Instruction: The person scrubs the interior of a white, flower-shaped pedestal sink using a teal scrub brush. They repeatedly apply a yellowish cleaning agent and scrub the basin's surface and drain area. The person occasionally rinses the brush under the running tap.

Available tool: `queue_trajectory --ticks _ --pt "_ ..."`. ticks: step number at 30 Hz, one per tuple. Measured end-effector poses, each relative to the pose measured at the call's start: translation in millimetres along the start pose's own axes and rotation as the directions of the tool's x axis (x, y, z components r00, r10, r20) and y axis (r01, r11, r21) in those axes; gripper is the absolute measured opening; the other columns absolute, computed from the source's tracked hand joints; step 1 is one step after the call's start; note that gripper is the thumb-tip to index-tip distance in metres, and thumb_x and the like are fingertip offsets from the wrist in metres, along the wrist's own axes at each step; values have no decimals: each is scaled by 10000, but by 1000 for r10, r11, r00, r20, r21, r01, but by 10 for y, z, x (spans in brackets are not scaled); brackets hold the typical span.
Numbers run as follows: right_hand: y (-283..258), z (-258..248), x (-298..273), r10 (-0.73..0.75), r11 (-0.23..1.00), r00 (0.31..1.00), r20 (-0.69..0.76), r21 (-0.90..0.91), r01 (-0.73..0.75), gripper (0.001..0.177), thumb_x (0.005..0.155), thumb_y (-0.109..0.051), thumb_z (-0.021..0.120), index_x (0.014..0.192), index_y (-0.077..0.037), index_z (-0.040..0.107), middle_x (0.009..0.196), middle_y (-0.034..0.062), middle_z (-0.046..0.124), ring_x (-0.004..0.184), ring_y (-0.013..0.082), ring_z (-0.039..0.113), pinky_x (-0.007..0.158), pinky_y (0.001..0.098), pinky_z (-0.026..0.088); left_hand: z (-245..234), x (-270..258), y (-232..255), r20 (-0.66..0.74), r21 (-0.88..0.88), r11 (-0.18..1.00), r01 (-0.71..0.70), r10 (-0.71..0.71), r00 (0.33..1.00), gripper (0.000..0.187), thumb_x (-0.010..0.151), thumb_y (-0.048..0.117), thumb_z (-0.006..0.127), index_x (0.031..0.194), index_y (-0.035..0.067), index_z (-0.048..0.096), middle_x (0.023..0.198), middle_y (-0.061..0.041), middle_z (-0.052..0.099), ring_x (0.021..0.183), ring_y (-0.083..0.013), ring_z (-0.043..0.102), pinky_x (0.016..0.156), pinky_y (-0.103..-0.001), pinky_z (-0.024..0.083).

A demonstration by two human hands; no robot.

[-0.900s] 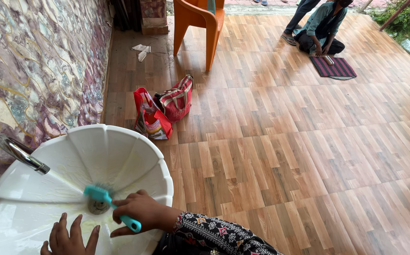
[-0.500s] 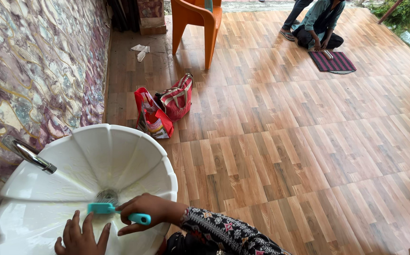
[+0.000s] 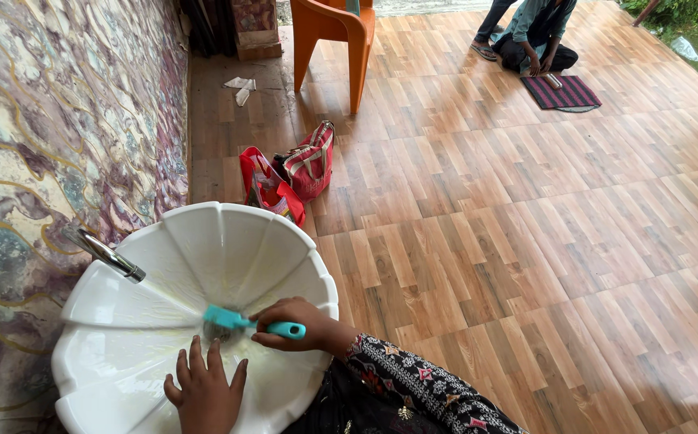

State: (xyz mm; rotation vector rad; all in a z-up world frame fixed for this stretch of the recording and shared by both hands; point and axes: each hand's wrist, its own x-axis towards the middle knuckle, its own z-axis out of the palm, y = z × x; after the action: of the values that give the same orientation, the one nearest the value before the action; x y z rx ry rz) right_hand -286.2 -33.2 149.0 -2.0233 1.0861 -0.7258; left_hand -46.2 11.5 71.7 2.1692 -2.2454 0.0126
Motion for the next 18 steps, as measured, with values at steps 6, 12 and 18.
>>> queue_trajectory --ticks 6,12,18 --pt "-147 -99 -22 -205 975 978 28 97 202 307 939 -390 745 819 -123 651 985 145 742 1210 341 709 884 406 560 -66 31 -9 138 35 992 117 -121 983 780 855 699 536 1496 265 443 1644 -63 301 1523 -303 268 1171 -619 193" --pt "-259 -126 -67 -348 868 930 -117 -416 272 267 732 -382 826 758 -148 701 1113 199 784 1019 337 697 826 491 502 -78 -22 46 84 54 994 95 -100 991 773 845 688 549 1495 286 438 1640 -64 306 1522 -310 273 1185 -625 181" --pt "-49 -131 -59 -207 970 968 138 161 185 320 969 -506 720 948 -190 676 1152 113 746 1303 298 685 1002 422 541 -102 8 37 59 86 986 142 -147 987 781 862 707 531 1500 264 449 1634 -76 311 1503 -328 285 1157 -642 185"
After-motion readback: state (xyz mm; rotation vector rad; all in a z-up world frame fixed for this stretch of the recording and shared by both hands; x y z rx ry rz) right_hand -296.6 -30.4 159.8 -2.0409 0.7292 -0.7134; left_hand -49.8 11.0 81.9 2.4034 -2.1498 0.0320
